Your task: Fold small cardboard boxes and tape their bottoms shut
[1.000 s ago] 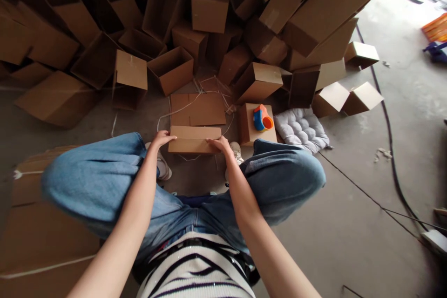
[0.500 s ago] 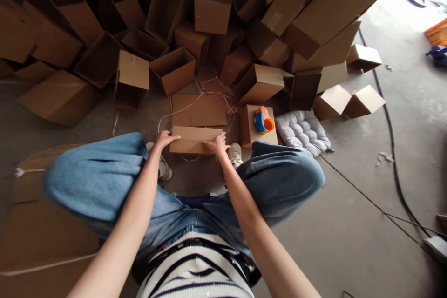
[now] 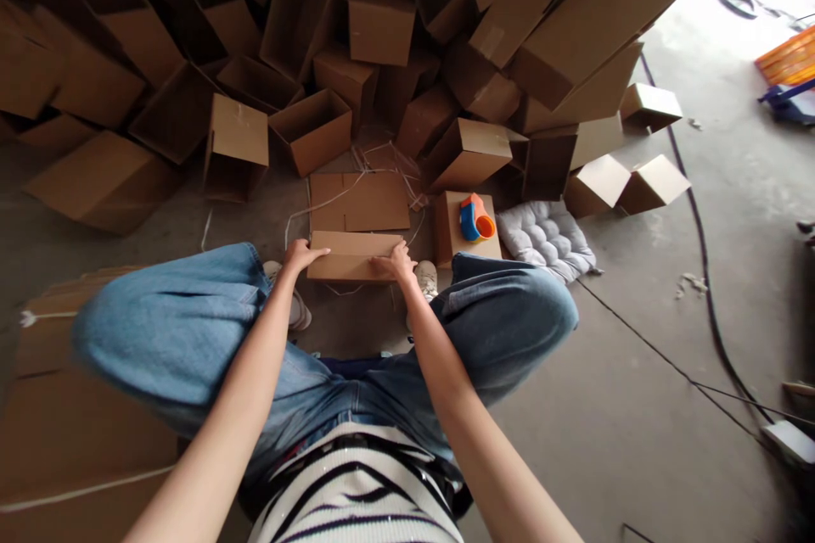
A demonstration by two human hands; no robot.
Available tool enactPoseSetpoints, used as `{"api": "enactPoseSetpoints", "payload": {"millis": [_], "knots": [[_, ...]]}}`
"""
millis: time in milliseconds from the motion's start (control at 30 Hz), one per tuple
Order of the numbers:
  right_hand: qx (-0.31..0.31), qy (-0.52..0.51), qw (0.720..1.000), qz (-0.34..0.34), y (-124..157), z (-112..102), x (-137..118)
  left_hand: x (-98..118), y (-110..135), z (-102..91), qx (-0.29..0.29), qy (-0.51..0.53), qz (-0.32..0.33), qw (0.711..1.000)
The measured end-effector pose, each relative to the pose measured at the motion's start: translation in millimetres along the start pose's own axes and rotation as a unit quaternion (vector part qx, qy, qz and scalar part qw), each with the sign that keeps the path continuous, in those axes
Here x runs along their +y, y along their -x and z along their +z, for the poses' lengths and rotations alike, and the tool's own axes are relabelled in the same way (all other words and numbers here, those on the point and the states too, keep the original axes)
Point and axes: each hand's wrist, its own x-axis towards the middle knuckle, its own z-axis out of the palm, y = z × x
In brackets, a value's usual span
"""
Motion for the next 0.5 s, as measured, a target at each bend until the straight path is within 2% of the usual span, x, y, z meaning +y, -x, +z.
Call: {"api": "enactPoseSetpoints", "payload": {"millis": [267, 500], "knots": [[0.011, 0.023, 1.0, -0.006, 1.1, -4.1, 4.2, -1.5, -1.2, -1.4, -0.001, -0.005, 0.005, 1.0], [0.025, 0.013, 1.0, -0.012, -5.6, -5.7, 12.2, -15.6, -15.6, 2.7, -0.023, 0.009, 0.036, 0.999]]}}
